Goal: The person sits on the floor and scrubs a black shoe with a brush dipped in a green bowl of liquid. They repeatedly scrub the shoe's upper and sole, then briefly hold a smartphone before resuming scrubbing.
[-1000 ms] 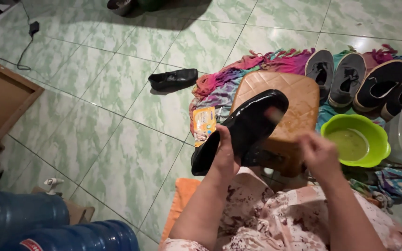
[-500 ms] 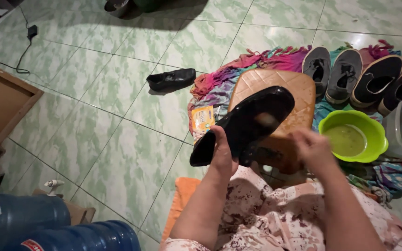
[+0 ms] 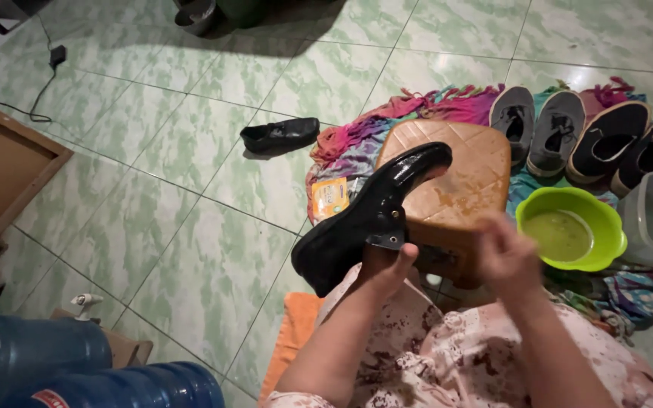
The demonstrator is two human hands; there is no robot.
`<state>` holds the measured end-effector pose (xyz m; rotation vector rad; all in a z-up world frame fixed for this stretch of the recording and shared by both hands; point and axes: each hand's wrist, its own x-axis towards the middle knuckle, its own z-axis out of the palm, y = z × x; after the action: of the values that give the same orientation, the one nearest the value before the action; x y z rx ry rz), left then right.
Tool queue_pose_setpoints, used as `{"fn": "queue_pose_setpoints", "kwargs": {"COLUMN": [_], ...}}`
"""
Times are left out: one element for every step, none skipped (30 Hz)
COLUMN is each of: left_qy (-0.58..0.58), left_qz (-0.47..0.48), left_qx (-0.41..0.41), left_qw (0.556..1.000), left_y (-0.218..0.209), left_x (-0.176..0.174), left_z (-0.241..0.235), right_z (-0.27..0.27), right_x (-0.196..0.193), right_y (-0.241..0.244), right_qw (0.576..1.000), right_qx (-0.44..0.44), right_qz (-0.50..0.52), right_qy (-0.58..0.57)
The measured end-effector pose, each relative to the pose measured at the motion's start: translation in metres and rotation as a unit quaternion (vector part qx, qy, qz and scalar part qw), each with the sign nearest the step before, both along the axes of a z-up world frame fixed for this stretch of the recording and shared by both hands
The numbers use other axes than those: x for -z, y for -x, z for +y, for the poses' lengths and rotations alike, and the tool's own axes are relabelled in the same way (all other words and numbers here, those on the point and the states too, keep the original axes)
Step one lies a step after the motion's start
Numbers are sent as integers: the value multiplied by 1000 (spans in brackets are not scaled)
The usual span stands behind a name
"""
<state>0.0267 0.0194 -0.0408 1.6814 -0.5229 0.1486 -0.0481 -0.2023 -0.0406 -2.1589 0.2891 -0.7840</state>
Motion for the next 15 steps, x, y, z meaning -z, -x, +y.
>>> {"fn": "queue_pose_setpoints", "kwargs": {"left_qy": [-120, -230, -231, -255, -279, -279, -211, -129, -128, -136, -145, -145, -158, -171, -170], "left_qz": [-245, -471, -471, -509, -546, -547, -349, -128, -129, -112, -89, -85, -57, -28, -29], "left_qx": [-8, -14, -13, -56, -101, -102, -39, 28, 28, 29, 31, 34, 34, 35, 32], "left_qw": [962, 851, 852, 820, 783, 783, 912, 983, 983, 984, 985, 985, 985, 984, 984], "left_y": [-6, -11, -8, -5, -3, 5, 12, 18, 18, 18, 21, 25, 26, 28, 29], "left_x": [-9, -17, -15, -13, -12, -6, -1, 4, 2, 1, 2, 1, -1, -4, -8], "left_z": [3, 7, 6, 6, 5, 3, 0, -3, -4, -6, -7, -8, -9, -9, -9], "right_z": [14, 29, 21, 13, 5, -2, -9, -17, 2, 20, 39, 25, 12, -1, -8], "right_x": [-5, -10, -7, -5, -4, 0, 2, 4, -10, -23, -34, -16, 1, 18, 8], "right_y": [2, 5, 1, -3, -8, -4, -3, -1, 2, 4, 10, 5, -3, -11, -3], "right_qw": [999, 997, 997, 999, 996, 996, 998, 999, 999, 1000, 998, 999, 999, 996, 996], "right_qx": [-39, -78, -77, -29, 16, 16, 27, 38, 39, -7, -52, -50, 1, 53, 51], "right_qz": [-1, -3, -2, 32, 64, 63, 49, 36, 35, 12, -6, -2, 28, 57, 56], "right_qy": [4, 7, 6, -30, -66, -66, -31, 5, 5, 11, 15, 15, 34, 53, 54]}}
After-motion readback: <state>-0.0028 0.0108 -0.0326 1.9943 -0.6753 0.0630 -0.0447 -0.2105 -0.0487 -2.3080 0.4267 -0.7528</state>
